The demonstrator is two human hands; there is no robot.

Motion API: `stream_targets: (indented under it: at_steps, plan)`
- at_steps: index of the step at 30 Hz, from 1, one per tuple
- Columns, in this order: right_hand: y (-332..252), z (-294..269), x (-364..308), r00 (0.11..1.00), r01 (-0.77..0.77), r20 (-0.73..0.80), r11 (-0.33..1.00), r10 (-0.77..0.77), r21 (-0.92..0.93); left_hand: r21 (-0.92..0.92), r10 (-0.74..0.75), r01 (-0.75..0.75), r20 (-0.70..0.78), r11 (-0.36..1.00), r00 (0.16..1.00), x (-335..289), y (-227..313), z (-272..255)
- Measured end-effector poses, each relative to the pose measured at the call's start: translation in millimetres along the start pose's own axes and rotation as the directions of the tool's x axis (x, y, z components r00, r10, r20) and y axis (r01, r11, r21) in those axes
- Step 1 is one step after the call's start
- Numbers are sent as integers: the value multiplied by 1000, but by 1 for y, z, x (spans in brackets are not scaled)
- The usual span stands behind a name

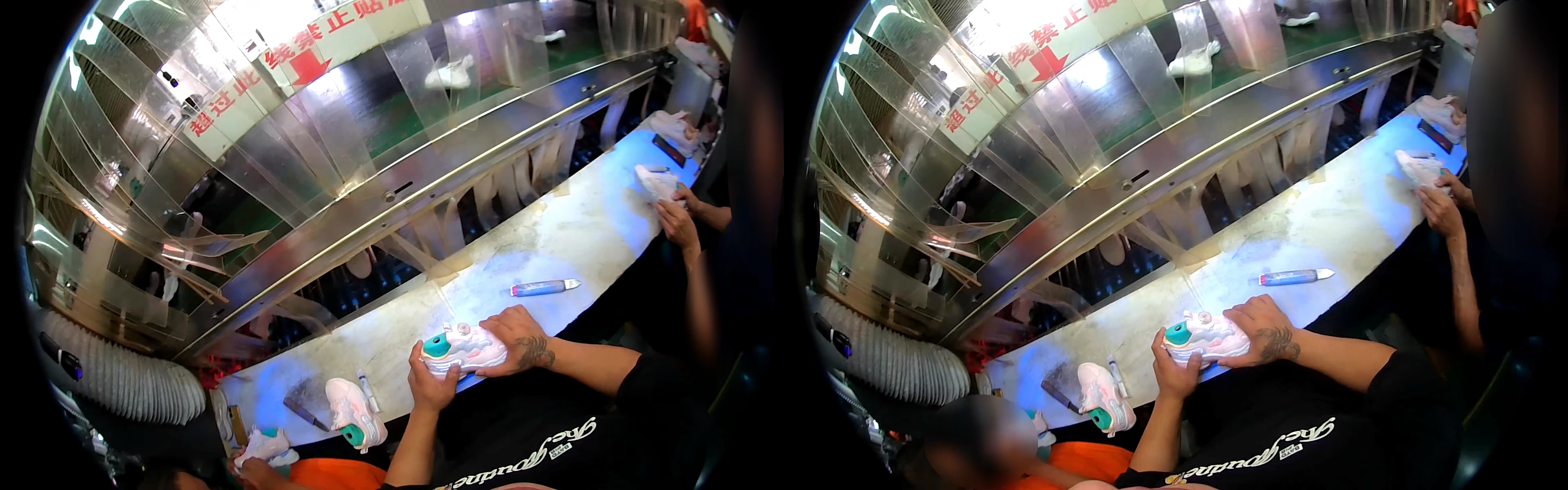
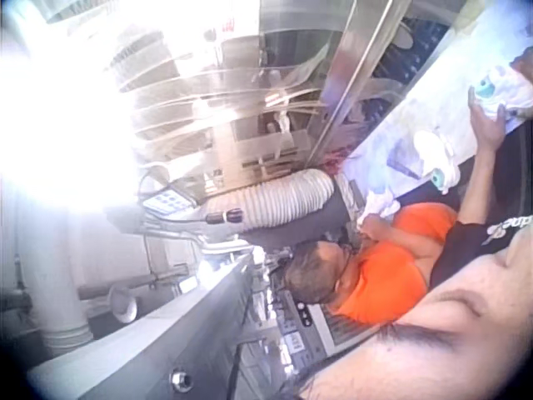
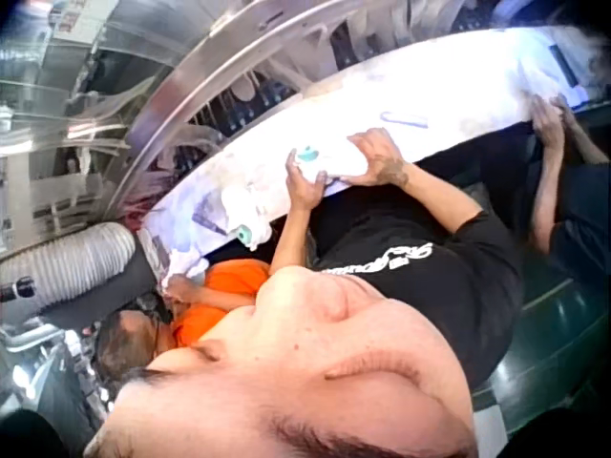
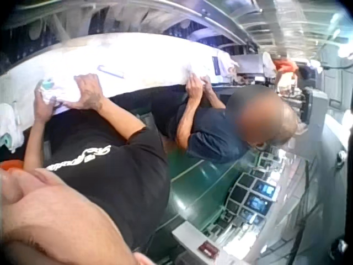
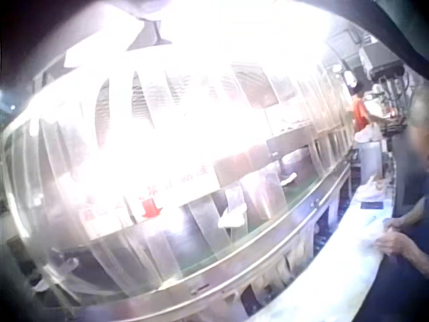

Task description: The person cleans a white sneaker with a teal sole using a white cloth and a utility knife. They wipe the shoe's surface, scrape the sole, and apply a substance from a small bottle. The person handles the shoe one at a time, rotating it to access different areas.

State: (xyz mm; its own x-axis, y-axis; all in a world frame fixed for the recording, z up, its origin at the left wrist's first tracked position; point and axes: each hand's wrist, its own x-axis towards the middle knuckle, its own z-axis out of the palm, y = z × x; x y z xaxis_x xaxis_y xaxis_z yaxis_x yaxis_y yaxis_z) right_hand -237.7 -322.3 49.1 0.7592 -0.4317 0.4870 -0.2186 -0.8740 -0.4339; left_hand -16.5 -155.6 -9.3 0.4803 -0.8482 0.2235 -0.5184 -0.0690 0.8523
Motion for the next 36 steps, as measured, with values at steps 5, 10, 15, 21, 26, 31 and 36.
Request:
stream_targets:
  at_steps: [5,10,15,21,26,31,36]
  plan:
    - [4,-20,-9,990,-70,123,998,68,10,21,77,-80,103,997,992,-3,11,1]
    - [6,-21,-9,985,-69,158,998,69,-2,-70,71,-67,57,995,996,-4,7,7]
    - [13,-22,-12,992,115,62,993,-114,-18,-105,21,-25,-37,994,999,-15,15,19]
    - [19,-14,-39,989,123,-69,989,-128,-80,84,120,-106,-181,991,976,-33,23,59]
    - [18,-14,-36,994,61,-83,996,-66,-59,312,65,-5,-180,950,982,-29,33,53]
    - [17,-9,-40,991,40,-125,994,-53,-105,300,58,-7,-163,954,985,-26,30,50]
    - [17,-5,-44,970,-15,-242,997,-2,-70,424,31,9,-86,906,996,-2,39,41]
